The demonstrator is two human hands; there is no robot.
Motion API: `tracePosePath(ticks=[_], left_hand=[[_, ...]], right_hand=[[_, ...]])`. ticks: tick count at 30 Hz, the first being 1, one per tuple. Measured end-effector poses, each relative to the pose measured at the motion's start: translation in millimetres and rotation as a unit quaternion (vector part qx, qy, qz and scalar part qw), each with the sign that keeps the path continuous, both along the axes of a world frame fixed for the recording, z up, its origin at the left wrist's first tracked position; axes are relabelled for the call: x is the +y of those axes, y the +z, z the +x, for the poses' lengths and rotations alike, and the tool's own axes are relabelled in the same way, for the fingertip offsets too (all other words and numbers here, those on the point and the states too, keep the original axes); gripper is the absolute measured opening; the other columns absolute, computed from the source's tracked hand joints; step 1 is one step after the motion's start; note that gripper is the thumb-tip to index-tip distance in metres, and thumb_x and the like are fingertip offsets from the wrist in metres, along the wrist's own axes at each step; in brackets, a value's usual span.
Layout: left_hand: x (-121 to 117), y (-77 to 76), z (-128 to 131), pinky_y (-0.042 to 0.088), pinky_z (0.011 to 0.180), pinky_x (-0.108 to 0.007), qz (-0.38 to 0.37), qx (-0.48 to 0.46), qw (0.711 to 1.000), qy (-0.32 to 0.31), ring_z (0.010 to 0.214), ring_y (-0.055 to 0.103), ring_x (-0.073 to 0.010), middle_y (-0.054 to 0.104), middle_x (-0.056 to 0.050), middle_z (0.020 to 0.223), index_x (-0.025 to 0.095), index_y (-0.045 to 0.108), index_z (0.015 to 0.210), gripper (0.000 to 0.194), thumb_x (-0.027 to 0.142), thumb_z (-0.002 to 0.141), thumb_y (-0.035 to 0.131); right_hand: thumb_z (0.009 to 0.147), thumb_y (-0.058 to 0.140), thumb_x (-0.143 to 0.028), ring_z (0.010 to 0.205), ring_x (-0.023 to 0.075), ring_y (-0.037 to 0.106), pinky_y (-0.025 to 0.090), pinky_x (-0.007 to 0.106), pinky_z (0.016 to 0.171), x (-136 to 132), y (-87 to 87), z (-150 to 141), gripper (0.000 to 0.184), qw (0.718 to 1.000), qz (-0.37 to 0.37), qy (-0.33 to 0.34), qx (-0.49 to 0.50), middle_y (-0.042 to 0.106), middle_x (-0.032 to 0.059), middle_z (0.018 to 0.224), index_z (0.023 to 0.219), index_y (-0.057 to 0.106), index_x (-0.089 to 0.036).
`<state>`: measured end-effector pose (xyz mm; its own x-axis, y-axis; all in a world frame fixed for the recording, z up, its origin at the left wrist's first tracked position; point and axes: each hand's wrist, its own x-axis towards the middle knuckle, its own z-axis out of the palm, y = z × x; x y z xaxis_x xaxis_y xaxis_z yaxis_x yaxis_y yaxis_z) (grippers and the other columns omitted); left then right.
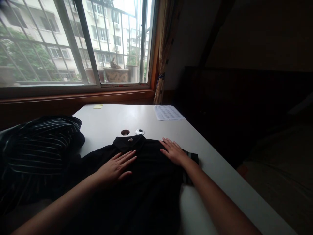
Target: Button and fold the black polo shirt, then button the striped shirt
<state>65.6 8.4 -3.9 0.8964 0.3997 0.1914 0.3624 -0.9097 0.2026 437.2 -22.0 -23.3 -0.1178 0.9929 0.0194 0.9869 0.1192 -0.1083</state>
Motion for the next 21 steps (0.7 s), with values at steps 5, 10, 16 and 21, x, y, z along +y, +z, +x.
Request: tracePosePath(ticks=[5,10,16,21], left_hand=[[1.6,-2.8,-1.3,0.020,0.121,-0.047,0.005,-0.005,1.000,-0.001,0.148,0.025,-0.0259,0.023,-0.005,0.162,0.032,0.022,0.155,0.062,0.054,0.100,0.039],[2.0,-2.9,-0.6,0.016,0.122,-0.047,0.001,0.022,1.000,0.003,0.149,0.021,-0.0253,0.020,-0.001,0.162,0.036,0.020,0.155,0.059,0.056,0.101,0.034],[2.1,-5.1,0.2,0.017,0.121,-0.049,0.010,0.018,1.000,0.007,0.149,0.021,-0.0260,0.019,-0.001,0.162,0.037,0.021,0.155,0.058,0.056,0.101,0.033],[4.2,-3.4,2.7,0.017,0.121,-0.049,0.002,0.040,0.999,0.010,0.150,0.019,-0.0256,0.016,-0.001,0.163,0.038,0.020,0.155,0.058,0.058,0.101,0.031]], right_hand=[[0.100,0.021,-0.057,0.149,0.0215,0.023,0.022,0.044,0.121,-5.6,-7.1,36.5,0.062,0.998,0.023,-0.042,-0.038,0.025,0.0013,0.162,0.154,0.029,-0.028],[0.099,0.024,-0.043,0.145,0.0279,0.031,0.027,0.053,0.117,-21.4,-10.2,79.8,0.056,0.984,0.069,-0.128,-0.104,0.036,0.0064,0.157,0.148,0.042,-0.021],[0.099,0.028,-0.034,0.143,0.0286,0.034,0.028,0.050,0.119,-52.0,14.2,65.6,0.051,0.977,0.180,-0.101,-0.061,0.042,0.0148,0.152,0.139,0.052,-0.013],[0.101,0.040,-0.044,0.135,0.0198,0.046,0.040,0.037,0.113,-88.8,43.8,-15.9,0.042,0.990,0.047,0.106,0.087,0.046,0.0026,0.150,0.139,0.051,-0.031]])
